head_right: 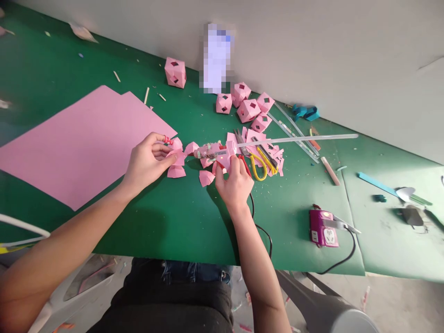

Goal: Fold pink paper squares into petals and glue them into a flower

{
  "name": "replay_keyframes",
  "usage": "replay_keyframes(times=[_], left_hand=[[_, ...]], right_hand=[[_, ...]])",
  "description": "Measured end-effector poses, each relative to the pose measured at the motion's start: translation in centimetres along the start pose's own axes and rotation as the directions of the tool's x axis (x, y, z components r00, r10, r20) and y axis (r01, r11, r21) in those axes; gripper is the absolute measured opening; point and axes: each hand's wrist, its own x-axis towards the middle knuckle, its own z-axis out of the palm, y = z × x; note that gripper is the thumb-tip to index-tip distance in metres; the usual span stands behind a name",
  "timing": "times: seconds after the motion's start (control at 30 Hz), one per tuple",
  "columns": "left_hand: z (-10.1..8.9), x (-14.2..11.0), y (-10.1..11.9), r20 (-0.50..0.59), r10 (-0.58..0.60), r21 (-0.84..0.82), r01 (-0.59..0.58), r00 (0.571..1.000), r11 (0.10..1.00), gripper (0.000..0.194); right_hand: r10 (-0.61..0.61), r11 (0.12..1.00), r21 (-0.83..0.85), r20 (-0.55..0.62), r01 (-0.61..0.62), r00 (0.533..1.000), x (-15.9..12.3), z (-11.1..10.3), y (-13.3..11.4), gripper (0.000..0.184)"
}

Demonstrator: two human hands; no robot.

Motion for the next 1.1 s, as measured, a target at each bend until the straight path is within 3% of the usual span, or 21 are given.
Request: replay_keyframes(times=[0.13, 0.3, 0.87, 1.1], left_hand=[[0.0, -0.1, 0.1, 0.003, 0.001, -0.004, -0.001, 1.000, 1.000, 0.034], [-0.1, -0.2, 0.4, 0.011, -0.003, -0.023, 0.003, 1.000, 1.000, 0.034], [0.0, -0.2, 1.0, 0.018, -0.060, -0.040, 0.060, 0.998, 0.997, 0.033], [-0.5, 0.0, 1.1, -0.025, -0.006, -0.040, 0.005, 1.000, 0.999, 0.032]], right_hand=[[0.076, 0.995, 0.060, -0.016, -0.075, 0.997, 0.3, -0.1, 0.4, 0.023], [0.108, 0.980, 0.161, 0.060, -0.116, 0.992, 0.4, -0.2, 0.1, 0.026], [0.060, 0.993, 0.092, 0.115, -0.070, 0.992, 0.1, 0.3, 0.1, 0.022], [0.113, 0.981, 0.128, 0.235, -0.146, 0.965, 0.8, -1.0, 0.4, 0.033]])
